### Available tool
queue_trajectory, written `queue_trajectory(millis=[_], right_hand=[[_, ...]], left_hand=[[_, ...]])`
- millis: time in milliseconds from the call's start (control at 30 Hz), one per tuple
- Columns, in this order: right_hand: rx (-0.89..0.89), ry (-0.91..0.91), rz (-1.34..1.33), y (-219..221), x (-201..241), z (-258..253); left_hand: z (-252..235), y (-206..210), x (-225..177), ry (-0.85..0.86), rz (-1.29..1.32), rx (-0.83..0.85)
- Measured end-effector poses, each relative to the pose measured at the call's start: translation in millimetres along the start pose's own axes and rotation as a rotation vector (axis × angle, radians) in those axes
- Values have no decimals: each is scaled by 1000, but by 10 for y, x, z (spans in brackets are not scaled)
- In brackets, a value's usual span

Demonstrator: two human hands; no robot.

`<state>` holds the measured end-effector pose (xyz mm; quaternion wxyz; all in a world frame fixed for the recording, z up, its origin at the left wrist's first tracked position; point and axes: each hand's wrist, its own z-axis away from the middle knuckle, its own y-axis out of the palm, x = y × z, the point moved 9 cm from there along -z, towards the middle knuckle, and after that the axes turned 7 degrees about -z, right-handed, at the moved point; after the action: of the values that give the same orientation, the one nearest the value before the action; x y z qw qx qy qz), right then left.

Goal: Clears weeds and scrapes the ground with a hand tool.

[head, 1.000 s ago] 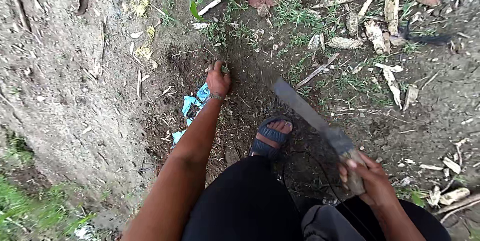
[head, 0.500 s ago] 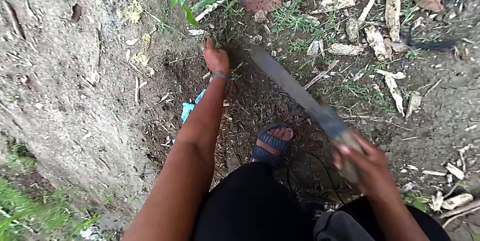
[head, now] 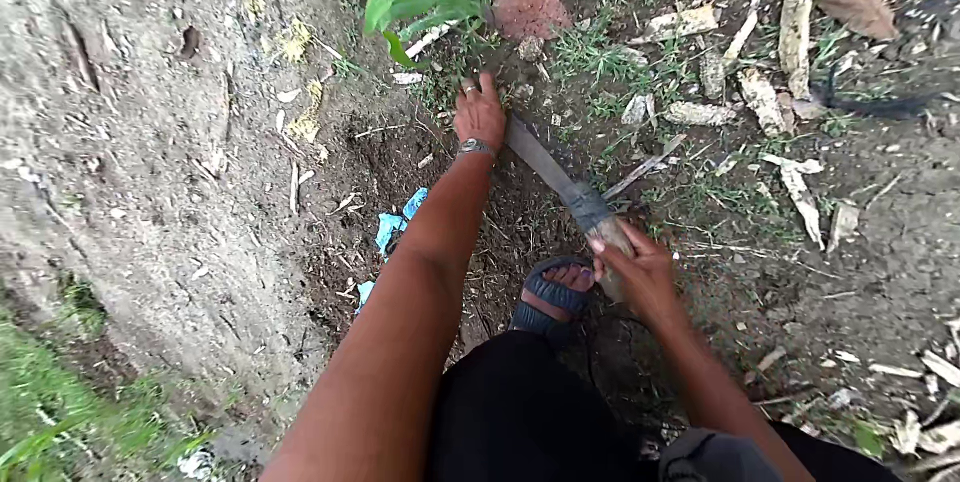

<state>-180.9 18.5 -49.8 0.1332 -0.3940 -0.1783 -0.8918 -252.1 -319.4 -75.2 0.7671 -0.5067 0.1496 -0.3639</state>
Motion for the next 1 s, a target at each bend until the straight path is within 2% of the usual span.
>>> queue_trajectory(millis=[100,167,233,300,367,467,567,700,767,867,933,1000], right_hand=[[-20,20,2,-366,-41,417],[-40,42,-110,-695,-102,715],[-50,40,-194,-834,-95,811],[-36,41,-106,-666,-6,535],[-11,28,-37,-260,80,19],[-2,-119,49,215,249,-454],[29,-225,350,254,323,-213],[53,-167,485,-218,162,442],[22,-80,390,-497,94,754],[5,7,49,-865,32,1006],[-8,38,-102,-929,18,926],[-9,92,-112,-707,63,580]], left_hand=[[-63,-15,39,14,-51,85],[-85,-23,45,9,-8,95],[-57,-17,65,-20,63,122],[-52,-34,93,-39,132,121],[-45,-40,122,-62,190,108],[-14,-42,152,-99,242,90],[72,7,281,-94,235,95],[176,98,427,-69,249,71],[208,122,507,-75,251,32],[273,151,791,-167,331,-29],[299,132,1057,-284,423,-80],[295,50,1187,-341,451,-130]])
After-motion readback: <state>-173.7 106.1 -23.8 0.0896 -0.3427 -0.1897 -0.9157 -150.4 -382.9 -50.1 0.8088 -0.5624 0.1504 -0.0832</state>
